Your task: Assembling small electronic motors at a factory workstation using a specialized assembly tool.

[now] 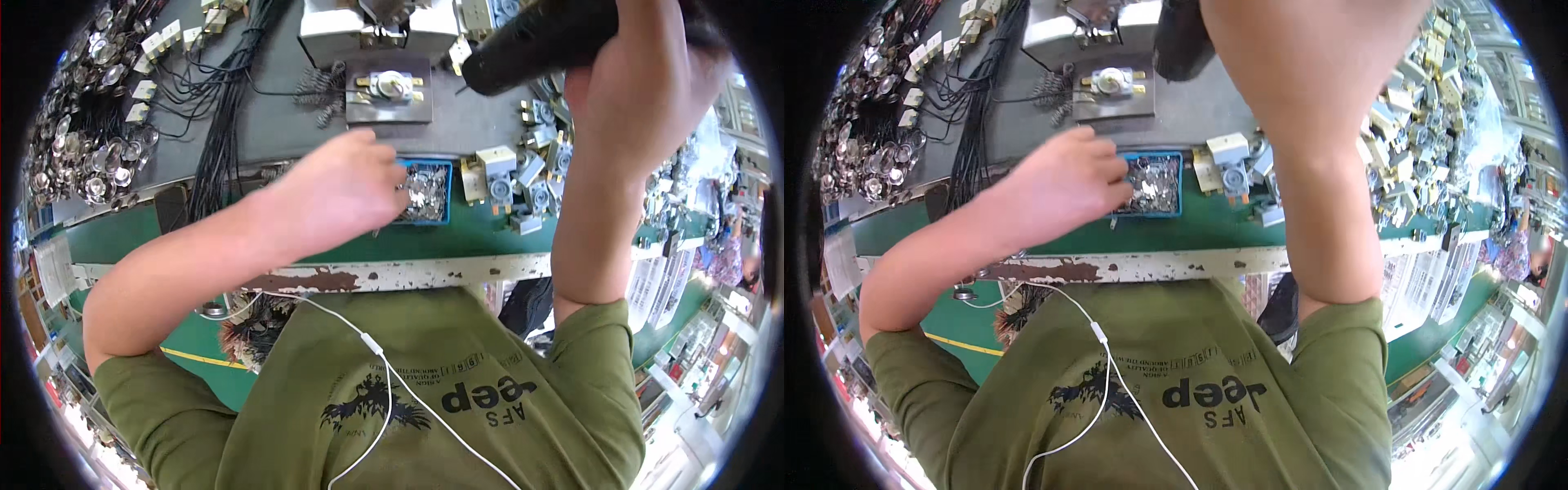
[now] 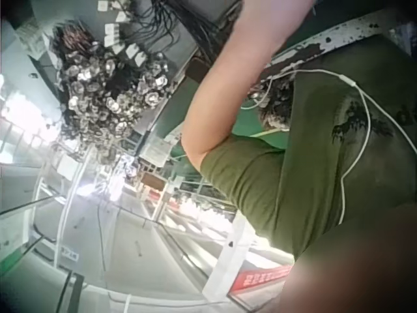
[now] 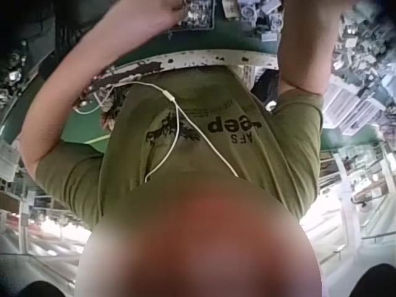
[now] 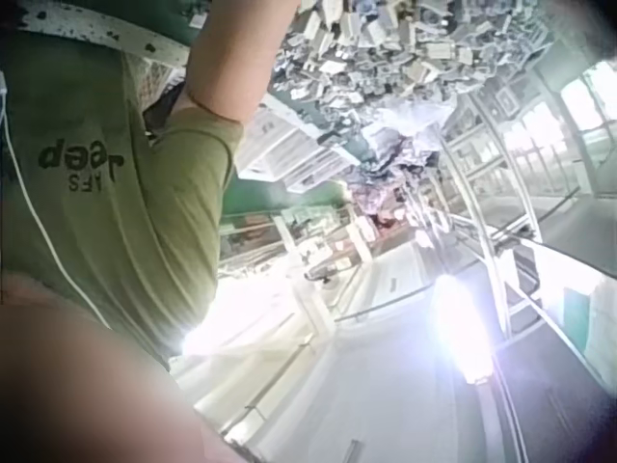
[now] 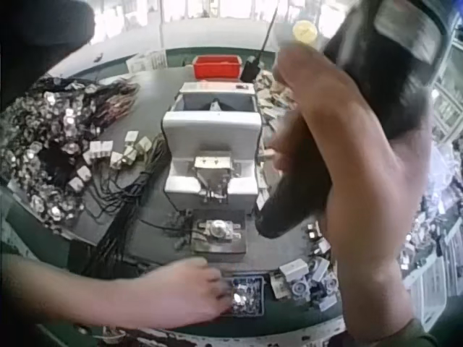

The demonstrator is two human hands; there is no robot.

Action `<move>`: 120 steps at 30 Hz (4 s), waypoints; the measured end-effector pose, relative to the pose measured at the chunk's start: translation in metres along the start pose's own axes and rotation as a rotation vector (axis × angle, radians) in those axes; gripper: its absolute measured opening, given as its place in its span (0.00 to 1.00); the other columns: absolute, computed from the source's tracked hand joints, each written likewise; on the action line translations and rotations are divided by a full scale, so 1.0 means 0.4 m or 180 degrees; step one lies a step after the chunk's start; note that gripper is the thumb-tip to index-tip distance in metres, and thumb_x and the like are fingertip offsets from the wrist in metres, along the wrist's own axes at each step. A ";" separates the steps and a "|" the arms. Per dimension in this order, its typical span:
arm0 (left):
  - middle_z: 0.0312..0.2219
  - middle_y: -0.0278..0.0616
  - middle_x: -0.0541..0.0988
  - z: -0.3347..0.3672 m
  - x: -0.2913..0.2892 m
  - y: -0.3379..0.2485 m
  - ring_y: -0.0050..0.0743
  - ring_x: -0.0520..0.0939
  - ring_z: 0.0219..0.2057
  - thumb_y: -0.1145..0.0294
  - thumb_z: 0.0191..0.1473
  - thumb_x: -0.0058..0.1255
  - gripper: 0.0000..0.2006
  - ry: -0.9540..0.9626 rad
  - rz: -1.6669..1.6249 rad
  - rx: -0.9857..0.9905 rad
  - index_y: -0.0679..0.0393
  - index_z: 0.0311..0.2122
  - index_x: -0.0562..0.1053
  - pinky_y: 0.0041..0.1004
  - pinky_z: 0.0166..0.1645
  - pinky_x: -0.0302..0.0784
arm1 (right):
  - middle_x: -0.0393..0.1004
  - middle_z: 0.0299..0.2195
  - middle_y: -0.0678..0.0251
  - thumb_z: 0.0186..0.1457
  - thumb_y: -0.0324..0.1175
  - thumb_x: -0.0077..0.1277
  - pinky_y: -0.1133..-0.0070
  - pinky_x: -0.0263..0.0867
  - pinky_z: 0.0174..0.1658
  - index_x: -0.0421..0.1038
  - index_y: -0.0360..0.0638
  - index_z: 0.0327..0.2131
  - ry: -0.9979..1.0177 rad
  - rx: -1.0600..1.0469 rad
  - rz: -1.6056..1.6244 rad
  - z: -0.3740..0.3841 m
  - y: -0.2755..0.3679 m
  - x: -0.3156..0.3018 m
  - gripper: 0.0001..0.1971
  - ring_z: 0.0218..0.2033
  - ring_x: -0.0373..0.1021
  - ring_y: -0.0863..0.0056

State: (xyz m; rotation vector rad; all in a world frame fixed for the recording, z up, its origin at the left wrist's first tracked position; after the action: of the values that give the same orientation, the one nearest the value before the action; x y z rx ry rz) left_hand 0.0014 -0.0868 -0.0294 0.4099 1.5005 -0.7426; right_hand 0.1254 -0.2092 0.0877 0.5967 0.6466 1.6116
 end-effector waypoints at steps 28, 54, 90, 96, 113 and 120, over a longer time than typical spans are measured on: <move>0.27 0.42 0.78 -0.001 0.003 0.007 0.44 0.82 0.33 0.73 0.46 0.54 0.06 -0.0398 -0.0908 0.0013 0.60 0.32 0.76 0.40 0.39 0.78 | 0.77 0.28 0.64 0.57 0.25 0.61 0.81 0.70 0.25 0.72 0.35 0.41 0.1236 -0.0935 0.3909 0.114 -0.125 0.236 0.10 0.20 0.72 0.79; 0.25 0.43 0.78 -0.009 -0.046 0.065 0.46 0.83 0.32 0.71 0.50 0.56 0.06 -0.0488 -0.1011 -0.0331 0.60 0.33 0.76 0.42 0.40 0.79 | 0.77 0.25 0.62 0.57 0.21 0.59 0.80 0.68 0.20 0.72 0.31 0.39 0.0373 0.0440 0.0546 0.082 0.003 0.179 0.08 0.17 0.72 0.77; 0.36 0.30 0.81 -0.036 -0.055 0.168 0.32 0.80 0.37 0.70 0.49 0.63 0.06 -0.1171 -0.0195 -0.1103 0.50 0.32 0.77 0.34 0.42 0.72 | 0.77 0.30 0.66 0.53 0.21 0.64 0.81 0.73 0.26 0.64 0.37 0.51 0.0456 0.0210 0.0312 0.037 0.057 0.161 0.23 0.23 0.74 0.80; 0.35 0.31 0.79 -0.032 -0.058 0.155 0.32 0.80 0.37 0.73 0.47 0.63 0.07 -0.1289 -0.0122 -0.1070 0.51 0.32 0.76 0.35 0.40 0.71 | 0.77 0.30 0.66 0.53 0.23 0.64 0.80 0.73 0.27 0.62 0.38 0.53 0.0582 -0.0074 0.0141 0.048 0.056 0.160 0.26 0.23 0.74 0.79; 0.34 0.47 0.80 -0.028 -0.054 0.179 0.54 0.81 0.40 0.65 0.56 0.59 0.15 -0.0822 -0.0942 -0.1967 0.58 0.45 0.71 0.46 0.46 0.77 | 0.75 0.34 0.66 0.53 0.27 0.66 0.79 0.74 0.31 0.57 0.43 0.53 0.2141 0.1402 0.1796 0.054 -0.124 0.228 0.30 0.29 0.75 0.79; 0.31 0.52 0.82 -0.025 -0.025 0.205 0.55 0.84 0.39 0.57 0.60 0.57 0.16 -0.0394 -0.0688 -0.1715 0.57 0.46 0.73 0.47 0.43 0.79 | 0.76 0.35 0.64 0.53 0.22 0.64 0.79 0.76 0.37 0.56 0.39 0.56 0.1667 0.0154 0.1421 0.039 -0.042 0.229 0.31 0.33 0.76 0.77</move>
State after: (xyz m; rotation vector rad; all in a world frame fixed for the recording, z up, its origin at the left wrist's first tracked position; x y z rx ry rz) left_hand 0.0495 -0.0192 -0.0365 -0.2035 1.5700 -0.4893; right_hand 0.1363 -0.1153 0.0889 0.3630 0.9864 2.2080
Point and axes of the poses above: each hand's wrist, its own z-axis towards the middle knuckle, its own x-axis out of the palm, y = z × x, the point moved 4 cm from there along z, towards the middle knuckle
